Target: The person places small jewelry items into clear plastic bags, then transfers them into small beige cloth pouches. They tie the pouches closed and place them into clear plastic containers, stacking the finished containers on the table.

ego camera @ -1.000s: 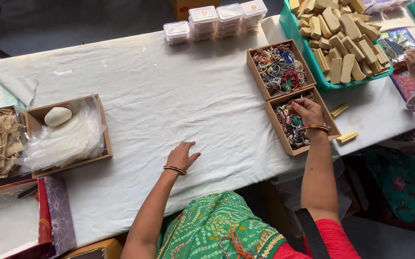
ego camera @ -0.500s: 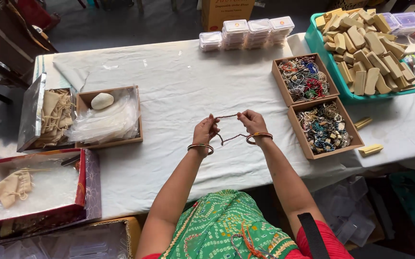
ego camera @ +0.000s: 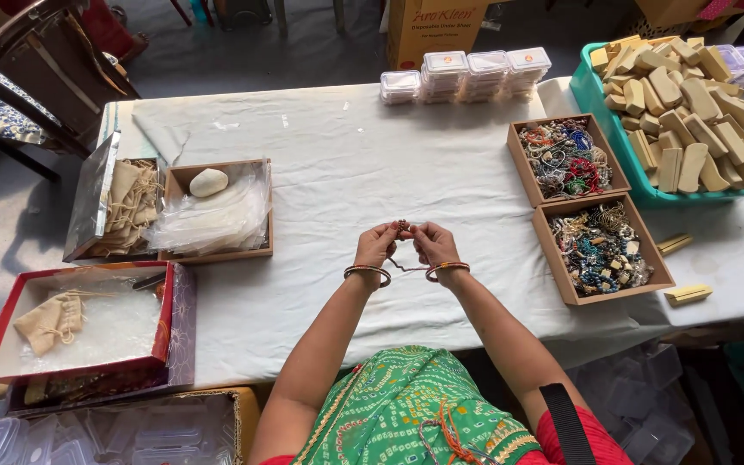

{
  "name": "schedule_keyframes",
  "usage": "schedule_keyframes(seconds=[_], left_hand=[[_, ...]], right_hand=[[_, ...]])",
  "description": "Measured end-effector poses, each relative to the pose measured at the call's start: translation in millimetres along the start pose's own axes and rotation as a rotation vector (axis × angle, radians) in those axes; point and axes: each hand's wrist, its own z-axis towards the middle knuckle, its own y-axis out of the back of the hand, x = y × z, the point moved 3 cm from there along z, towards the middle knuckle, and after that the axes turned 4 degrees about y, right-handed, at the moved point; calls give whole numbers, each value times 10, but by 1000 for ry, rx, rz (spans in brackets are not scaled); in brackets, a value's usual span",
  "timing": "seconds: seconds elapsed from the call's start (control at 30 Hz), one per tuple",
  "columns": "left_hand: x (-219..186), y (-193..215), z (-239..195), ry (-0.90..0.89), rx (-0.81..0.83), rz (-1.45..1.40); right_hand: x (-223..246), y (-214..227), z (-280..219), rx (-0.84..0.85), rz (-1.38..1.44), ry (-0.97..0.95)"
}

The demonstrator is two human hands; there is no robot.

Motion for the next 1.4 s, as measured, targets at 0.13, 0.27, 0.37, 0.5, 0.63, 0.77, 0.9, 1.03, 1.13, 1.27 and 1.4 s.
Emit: schedule_keyframes(seconds=[0.13, 0.27, 0.37, 0.5, 0.63, 0.77, 0.9, 1.03, 1.13, 1.27, 1.4], left_hand=[[-276, -58, -156, -256, -367, 453], [-300, -43, -127, -256, -330, 970], [-203, -26, -18, -7, -76, 491], [-566, -319, -168, 131, -5, -220], [-472, -203, -74, -59, -162, 49], [-527, -213, -113, -75, -250, 772], [-294, -177, 28, 152, -64, -10], [-293, -263, 137, 98, -144, -262], [-293, -220, 146, -146, -322, 279], [-472, -356, 69, -179, -434, 904], [-178, -194, 196, -5, -280, 501]], right_hand=[[307, -264, -159, 38, -241, 83], [734, -127, -53, 116, -387, 219], [486, 119, 150, 71, -102, 109], [-138, 133, 164, -4, 269, -99], [253, -88, 29, 37, 144, -109], [502, 82, 222, 120, -86, 109], [282, 172, 367, 71, 163, 46], [196, 4, 245, 11, 298, -87], [245, 31, 280, 24, 152, -44], [551, 57, 371, 181, -318, 365], [1079, -123, 282, 309, -420, 409]])
